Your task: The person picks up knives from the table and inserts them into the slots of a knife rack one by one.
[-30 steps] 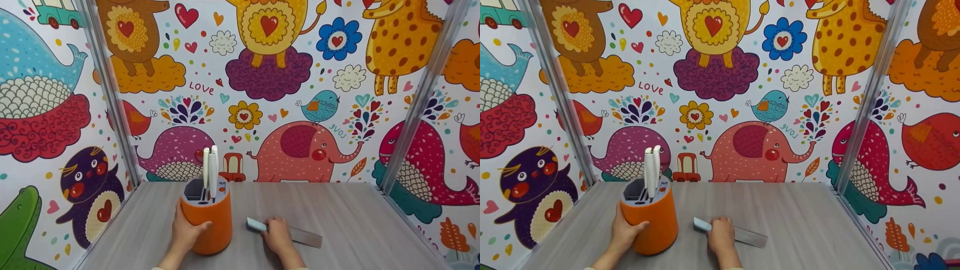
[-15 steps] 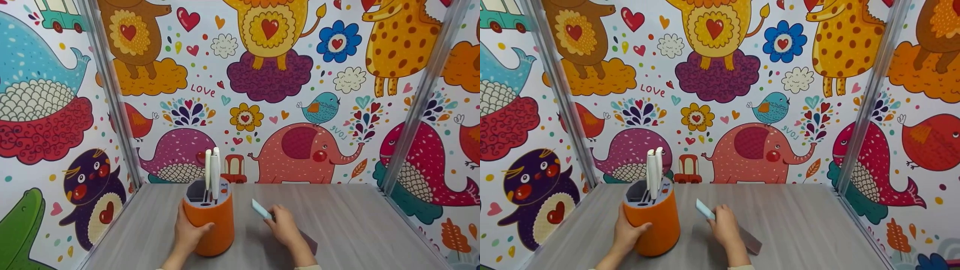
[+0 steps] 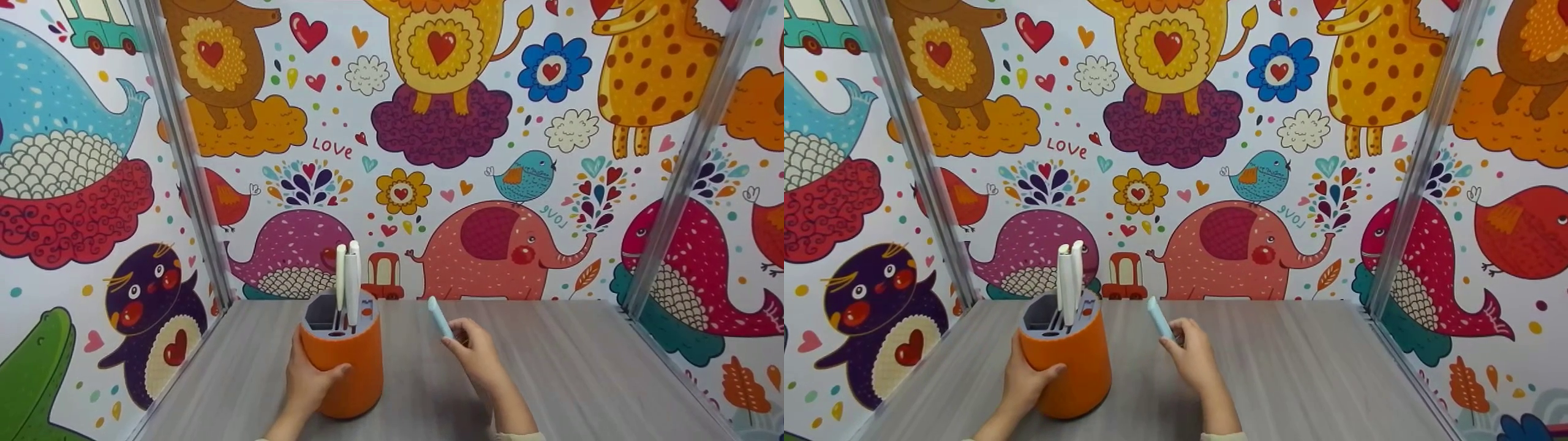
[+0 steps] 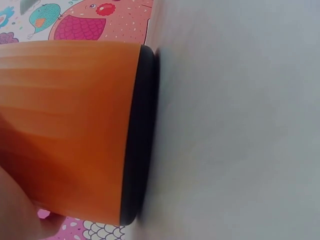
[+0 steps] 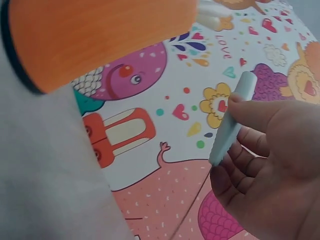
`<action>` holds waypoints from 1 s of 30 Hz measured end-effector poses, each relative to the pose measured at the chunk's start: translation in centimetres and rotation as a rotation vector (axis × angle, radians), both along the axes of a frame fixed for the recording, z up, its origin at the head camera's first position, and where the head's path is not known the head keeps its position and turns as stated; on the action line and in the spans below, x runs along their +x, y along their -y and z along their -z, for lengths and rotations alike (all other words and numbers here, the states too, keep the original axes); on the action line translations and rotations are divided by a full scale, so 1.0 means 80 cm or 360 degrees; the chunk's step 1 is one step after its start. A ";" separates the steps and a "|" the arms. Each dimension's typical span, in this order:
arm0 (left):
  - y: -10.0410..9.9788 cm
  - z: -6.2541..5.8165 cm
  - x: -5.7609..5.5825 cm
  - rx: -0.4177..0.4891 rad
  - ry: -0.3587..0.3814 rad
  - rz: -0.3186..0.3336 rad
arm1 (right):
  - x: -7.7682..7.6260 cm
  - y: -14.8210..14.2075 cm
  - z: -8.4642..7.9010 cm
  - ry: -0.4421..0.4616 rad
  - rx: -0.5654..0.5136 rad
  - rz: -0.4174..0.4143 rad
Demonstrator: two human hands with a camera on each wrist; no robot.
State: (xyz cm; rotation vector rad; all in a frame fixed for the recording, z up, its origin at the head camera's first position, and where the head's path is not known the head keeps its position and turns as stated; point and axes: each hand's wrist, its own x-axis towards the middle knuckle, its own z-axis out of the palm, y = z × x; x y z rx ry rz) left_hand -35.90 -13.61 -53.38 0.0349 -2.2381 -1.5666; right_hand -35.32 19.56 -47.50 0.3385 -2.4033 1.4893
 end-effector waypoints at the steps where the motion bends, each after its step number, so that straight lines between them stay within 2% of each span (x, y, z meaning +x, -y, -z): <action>1: 0.000 0.000 0.000 0.0001 0.0003 0.0002 | 0.002 -0.001 -0.003 0.0007 -0.0047 -0.0013; 8: 0.000 -0.002 0.003 0.0056 0.0011 0.0029 | 0.007 -0.003 -0.012 -0.0013 -0.0361 -0.0171; 12: 0.003 0.000 0.003 0.0081 -0.0069 0.0052 | 0.008 0.004 -0.011 -0.0006 -0.0536 -0.0254; 17: 0.007 -0.002 0.005 0.0164 -0.0227 0.0069 | 0.008 0.022 -0.006 0.0004 -0.0581 -0.0320; 20: 0.004 -0.013 0.012 0.0181 -0.0286 -0.0001 | 0.011 0.032 -0.005 0.0003 -0.0547 -0.0333; 26: -0.010 -0.045 0.027 0.0193 -0.0448 -0.0257 | 0.020 0.050 -0.014 0.0008 -0.0466 -0.0358; 30: -0.019 -0.064 0.040 0.0163 -0.0562 -0.0339 | 0.027 0.061 -0.020 0.0004 -0.0400 -0.0378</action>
